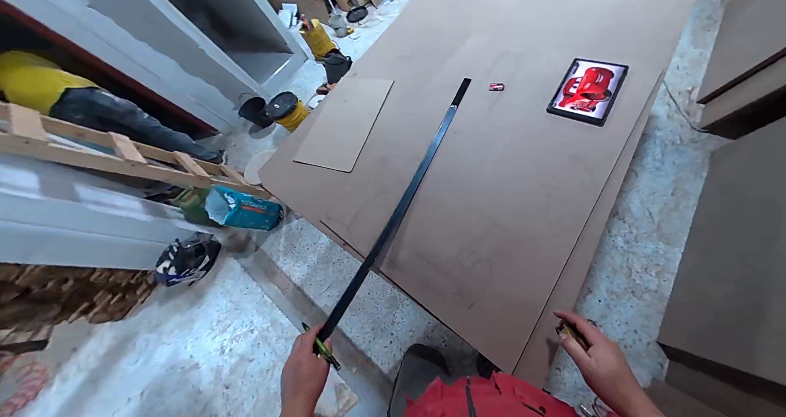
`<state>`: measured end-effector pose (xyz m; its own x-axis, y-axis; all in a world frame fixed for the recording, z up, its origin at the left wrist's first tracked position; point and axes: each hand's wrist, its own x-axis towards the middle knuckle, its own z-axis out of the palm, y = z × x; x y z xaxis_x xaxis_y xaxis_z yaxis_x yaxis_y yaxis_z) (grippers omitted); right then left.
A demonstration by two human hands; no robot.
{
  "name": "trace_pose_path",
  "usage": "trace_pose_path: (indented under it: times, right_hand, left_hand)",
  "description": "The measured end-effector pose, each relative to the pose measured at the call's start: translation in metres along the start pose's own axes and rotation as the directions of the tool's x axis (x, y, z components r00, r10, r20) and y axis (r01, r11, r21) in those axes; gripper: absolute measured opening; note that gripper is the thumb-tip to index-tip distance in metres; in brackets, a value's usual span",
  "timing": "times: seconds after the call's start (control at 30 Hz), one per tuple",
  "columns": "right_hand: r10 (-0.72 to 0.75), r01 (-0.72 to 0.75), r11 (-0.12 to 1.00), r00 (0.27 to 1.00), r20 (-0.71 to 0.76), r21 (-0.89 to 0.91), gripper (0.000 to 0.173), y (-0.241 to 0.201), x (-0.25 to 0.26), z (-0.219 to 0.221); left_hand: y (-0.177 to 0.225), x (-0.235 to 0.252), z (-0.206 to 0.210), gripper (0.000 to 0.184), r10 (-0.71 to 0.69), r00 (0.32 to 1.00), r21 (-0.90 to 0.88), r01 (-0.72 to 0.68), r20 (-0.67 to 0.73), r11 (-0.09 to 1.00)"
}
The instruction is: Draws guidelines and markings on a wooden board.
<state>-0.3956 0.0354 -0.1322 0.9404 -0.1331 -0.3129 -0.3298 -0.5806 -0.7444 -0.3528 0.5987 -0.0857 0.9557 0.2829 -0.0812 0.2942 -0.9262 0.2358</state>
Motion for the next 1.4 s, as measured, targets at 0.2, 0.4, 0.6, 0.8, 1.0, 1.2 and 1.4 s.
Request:
trace_pose_path:
  times: [0.2,0.4,0.6,0.8,1.0,1.2,1.4]
  right_hand:
    - [0.237,-0.209,0.964,0.955,-0.178,0.163,0.048,0.005,-0.048,0.022]
    - [0.465,-0.373,0.870,0.837,-0.287,0.322,0.043,-0.067,-0.084,0.082]
    - [0.397,-0.286,0.886,0.875,-0.277,0.366,0.050,-0.165,-0.051,0.168]
    - [0.026,0.001,0.987,0.985,-0.169,0.161,0.054,-0.257,0.045,0.193]
    - [-0.220,0.235,0.964,0.968,-0.122,0.125,0.060,-0.269,0.098,0.195]
    - [-0.246,0.238,0.965,0.967,0.069,0.107,0.060,-0.259,0.128,0.189]
    - [0.078,-0.059,0.991,0.984,0.159,-0.119,0.032,-0.207,0.161,0.139]
  left_hand:
    - [-0.037,0.136,-0.008,0.036,0.059,0.993,0.065,-0.066,0.101,0.996]
    - [-0.060,0.275,-0.010,0.036,0.140,0.979,0.073,-0.151,0.147,0.986]
    - [0.013,0.320,-0.014,0.040,0.436,0.883,-0.154,-0.412,0.176,0.898]
    - [0.143,0.226,0.001,0.031,0.788,0.259,-0.744,-0.262,0.559,0.615]
    - [0.160,0.211,0.006,0.024,0.716,0.250,-0.744,0.028,0.652,0.668]
    - [0.167,0.231,0.016,0.031,0.669,0.232,-0.688,0.002,0.706,0.726]
    - [0.192,0.303,0.039,0.015,0.649,0.448,-0.653,-0.172,0.616,0.738]
